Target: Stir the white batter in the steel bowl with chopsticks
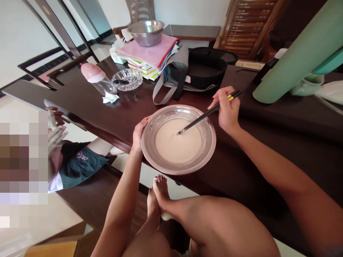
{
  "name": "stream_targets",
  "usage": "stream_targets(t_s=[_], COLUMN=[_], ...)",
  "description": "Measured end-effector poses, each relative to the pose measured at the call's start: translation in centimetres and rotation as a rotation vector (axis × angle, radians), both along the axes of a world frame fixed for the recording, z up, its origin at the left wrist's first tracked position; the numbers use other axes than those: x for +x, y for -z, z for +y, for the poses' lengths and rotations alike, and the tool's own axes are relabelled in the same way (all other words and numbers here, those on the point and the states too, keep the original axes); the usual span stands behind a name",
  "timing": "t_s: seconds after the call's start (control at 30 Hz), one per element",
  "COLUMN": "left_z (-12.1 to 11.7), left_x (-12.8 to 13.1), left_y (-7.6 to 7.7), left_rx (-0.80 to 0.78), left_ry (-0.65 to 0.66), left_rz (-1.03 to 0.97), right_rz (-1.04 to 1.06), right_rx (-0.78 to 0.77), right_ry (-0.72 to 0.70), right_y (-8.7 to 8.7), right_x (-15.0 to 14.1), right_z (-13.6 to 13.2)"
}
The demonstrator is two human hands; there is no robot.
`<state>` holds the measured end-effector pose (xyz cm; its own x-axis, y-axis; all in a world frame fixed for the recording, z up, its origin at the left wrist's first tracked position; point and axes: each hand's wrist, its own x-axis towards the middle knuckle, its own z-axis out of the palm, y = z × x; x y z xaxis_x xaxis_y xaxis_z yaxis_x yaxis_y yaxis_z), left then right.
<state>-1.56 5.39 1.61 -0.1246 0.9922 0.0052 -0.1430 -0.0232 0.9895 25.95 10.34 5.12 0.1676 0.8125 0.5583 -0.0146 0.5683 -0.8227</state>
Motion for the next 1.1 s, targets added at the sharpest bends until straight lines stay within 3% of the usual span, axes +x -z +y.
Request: stream_targets(t_s=[0.2, 0.37, 0.53, 0.7, 0.87, 1.0, 1.1], left_z=[0.12, 0.12, 0.12, -0.04, -0.12, -0.11, -0.14], left_x=[-0.1, -0.08, -0.15, -0.17, -0.18, -0.15, -0.11], left_y=[0.16, 0.05, 0.07, 0.04, -0.06, -0.12, -0.18], left_rx=[0.002, -0.003, 0.003, -0.015, -0.012, -0.014, -0.012], left_ry=[0.001, -0.005, -0.004, -0.007, -0.006, -0.009, -0.012], left_rz=[-0.017, -0.001, -0.002, 0.017, 0.057, 0.03, 0.035], right_rz=[-0.072, 0.017, -0.078, 0.02, -0.075, -0.013, -0.002], right_rx=[-0.055, -0.019, -0.059, -0.027, -0.061, -0.024, -0.059], right_ry=[-0.12, 0.018, -0.122, 0.008, -0.122, -0.001, -0.037], right_y=[0.21, 0.26, 0.23, 0.09, 0.17, 0.16, 0.18], right_x=[-0.12, 0.0, -0.31, -0.21, -0.52, -0.41, -0.42], right_z=[-0.07, 0.09, -0.21, -0.14, -0.51, -0.4, -0.41])
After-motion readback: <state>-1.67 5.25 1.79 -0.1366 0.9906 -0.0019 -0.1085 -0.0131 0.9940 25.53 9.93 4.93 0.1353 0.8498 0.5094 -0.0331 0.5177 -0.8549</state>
